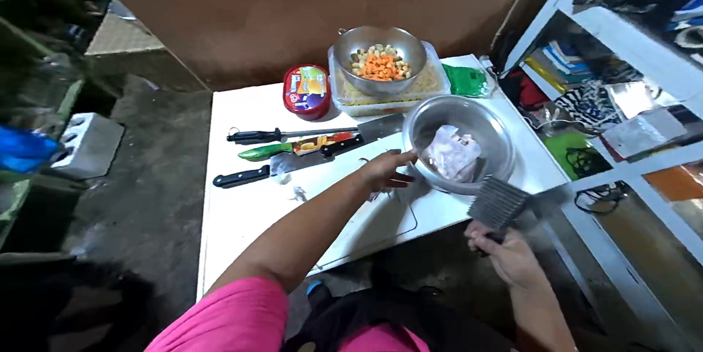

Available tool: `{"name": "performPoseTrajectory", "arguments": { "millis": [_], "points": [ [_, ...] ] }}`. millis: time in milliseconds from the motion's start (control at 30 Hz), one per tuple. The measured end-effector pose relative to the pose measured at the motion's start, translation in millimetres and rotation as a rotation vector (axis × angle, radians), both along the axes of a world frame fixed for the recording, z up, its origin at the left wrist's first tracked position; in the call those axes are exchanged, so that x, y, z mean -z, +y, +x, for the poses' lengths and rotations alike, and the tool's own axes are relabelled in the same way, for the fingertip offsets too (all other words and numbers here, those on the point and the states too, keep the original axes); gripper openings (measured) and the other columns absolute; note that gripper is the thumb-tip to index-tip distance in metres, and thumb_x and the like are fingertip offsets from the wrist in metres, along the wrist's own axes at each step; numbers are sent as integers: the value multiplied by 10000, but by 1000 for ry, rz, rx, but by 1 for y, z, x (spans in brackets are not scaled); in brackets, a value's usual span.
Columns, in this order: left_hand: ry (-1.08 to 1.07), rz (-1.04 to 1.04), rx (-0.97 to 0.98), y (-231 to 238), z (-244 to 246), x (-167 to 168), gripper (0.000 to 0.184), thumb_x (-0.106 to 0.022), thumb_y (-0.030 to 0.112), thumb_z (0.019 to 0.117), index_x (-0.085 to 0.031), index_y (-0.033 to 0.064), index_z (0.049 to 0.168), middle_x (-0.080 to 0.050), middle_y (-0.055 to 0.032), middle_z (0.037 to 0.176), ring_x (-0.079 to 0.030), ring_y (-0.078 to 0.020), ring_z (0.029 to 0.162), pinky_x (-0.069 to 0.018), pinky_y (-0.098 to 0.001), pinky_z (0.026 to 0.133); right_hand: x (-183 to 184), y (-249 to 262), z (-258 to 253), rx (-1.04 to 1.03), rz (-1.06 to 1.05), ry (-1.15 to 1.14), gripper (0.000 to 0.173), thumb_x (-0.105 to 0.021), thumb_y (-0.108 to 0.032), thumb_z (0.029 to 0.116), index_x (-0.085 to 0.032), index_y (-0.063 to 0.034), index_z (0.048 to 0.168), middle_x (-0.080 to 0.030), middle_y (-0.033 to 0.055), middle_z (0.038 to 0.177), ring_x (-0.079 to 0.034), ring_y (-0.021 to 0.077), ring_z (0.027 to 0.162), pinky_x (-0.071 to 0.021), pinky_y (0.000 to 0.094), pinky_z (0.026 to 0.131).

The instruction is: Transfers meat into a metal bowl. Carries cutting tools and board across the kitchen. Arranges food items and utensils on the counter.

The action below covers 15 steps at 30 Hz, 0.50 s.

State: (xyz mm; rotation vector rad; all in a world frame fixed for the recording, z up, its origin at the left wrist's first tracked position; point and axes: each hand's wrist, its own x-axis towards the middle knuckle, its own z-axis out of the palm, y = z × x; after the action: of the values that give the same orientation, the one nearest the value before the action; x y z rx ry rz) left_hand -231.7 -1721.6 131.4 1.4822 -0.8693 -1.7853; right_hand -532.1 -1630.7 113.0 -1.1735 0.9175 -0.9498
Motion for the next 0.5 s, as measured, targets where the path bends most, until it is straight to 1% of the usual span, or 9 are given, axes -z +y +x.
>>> {"name": "performPoseTrajectory", "arguments": {
  "millis": [33, 67, 133, 200, 267, 300, 367, 433, 500],
  "points": [
    [-92, -51, 21, 6, 18, -1, 636, -532, 423, 1061, -347, 70, 1557, -574, -203, 1399, -676, -313, 1094, -574, -468, 906, -1, 1, 18, -60, 4, 86, 101, -775, -158, 858, -733, -125, 944, -737, -22, 918, -693, 79, 795, -607, 259, 734],
    [-198, -100, 36, 12, 40, -4, 554, -551, 349, 1063, -422, 44, 1507, -609, -201, 1344, -678, -293, 1066, -566, -467, 908, -1, -1, 36, -115, -21, 212, 101, -739, -161, 881, -716, -96, 955, -720, -22, 912, -676, 66, 790, -595, 258, 738],
    [-461, -202, 68, 21, 97, -3, 376, -590, 229, 1050, -576, 11, 1357, -674, -182, 1210, -679, -277, 1033, -549, -485, 918, 0, -8, 74, -171, -126, 496, 183, -717, -203, 931, -727, -43, 1021, -704, 30, 947, -649, 76, 798, -570, 273, 753],
    [-769, -270, 86, 30, 159, -1, 320, -635, 205, 1022, -652, 12, 1276, -704, -188, 1172, -683, -329, 1074, -521, -572, 972, 2, -17, 113, -165, -270, 701, 236, -692, -223, 971, -743, -20, 1080, -711, 114, 1050, -663, 167, 897, -555, 352, 838],
    [-1007, -269, 106, 39, 204, -5, 296, -635, 215, 1021, -682, 34, 1251, -712, -187, 1189, -670, -386, 1134, -478, -658, 1000, 12, -29, 147, -120, -407, 797, 264, -660, -210, 988, -746, 0, 1124, -715, 160, 1184, -694, 240, 1047, -558, 400, 950],
    [-1085, -269, 116, 42, 218, -6, 272, -638, 207, 1018, -700, 42, 1225, -715, -190, 1181, -665, -404, 1140, -471, -680, 994, 17, -36, 161, -109, -438, 826, 269, -653, -197, 992, -744, 8, 1141, -699, 168, 1267, -686, 262, 1134, -539, 419, 1010],
    [-1176, -267, 144, 45, 234, -5, 241, -635, 188, 1011, -716, 57, 1196, -710, -193, 1181, -658, -419, 1140, -470, -696, 975, 26, -48, 186, -105, -438, 879, 277, -644, -200, 1000, -740, 7, 1157, -654, 153, 1382, -648, 266, 1241, -497, 428, 1082],
    [-1207, -288, 200, 42, 237, 0, 236, -623, 181, 1007, -719, 56, 1183, -699, -202, 1202, -651, -428, 1154, -480, -695, 968, 29, -56, 206, -122, -398, 957, 298, -646, -222, 1005, -736, -3, 1185, -643, 140, 1406, -610, 274, 1304, -459, 443, 1125],
    [-1197, -336, 275, 35, 228, 5, 248, -605, 189, 1016, -723, 46, 1180, -690, -206, 1217, -642, -425, 1171, -484, -682, 973, 27, -58, 219, -133, -352, 1049, 315, -666, -247, 998, -736, -18, 1202, -671, 137, 1353, -590, 306, 1295, -441, 467, 1119]
  ]
}}
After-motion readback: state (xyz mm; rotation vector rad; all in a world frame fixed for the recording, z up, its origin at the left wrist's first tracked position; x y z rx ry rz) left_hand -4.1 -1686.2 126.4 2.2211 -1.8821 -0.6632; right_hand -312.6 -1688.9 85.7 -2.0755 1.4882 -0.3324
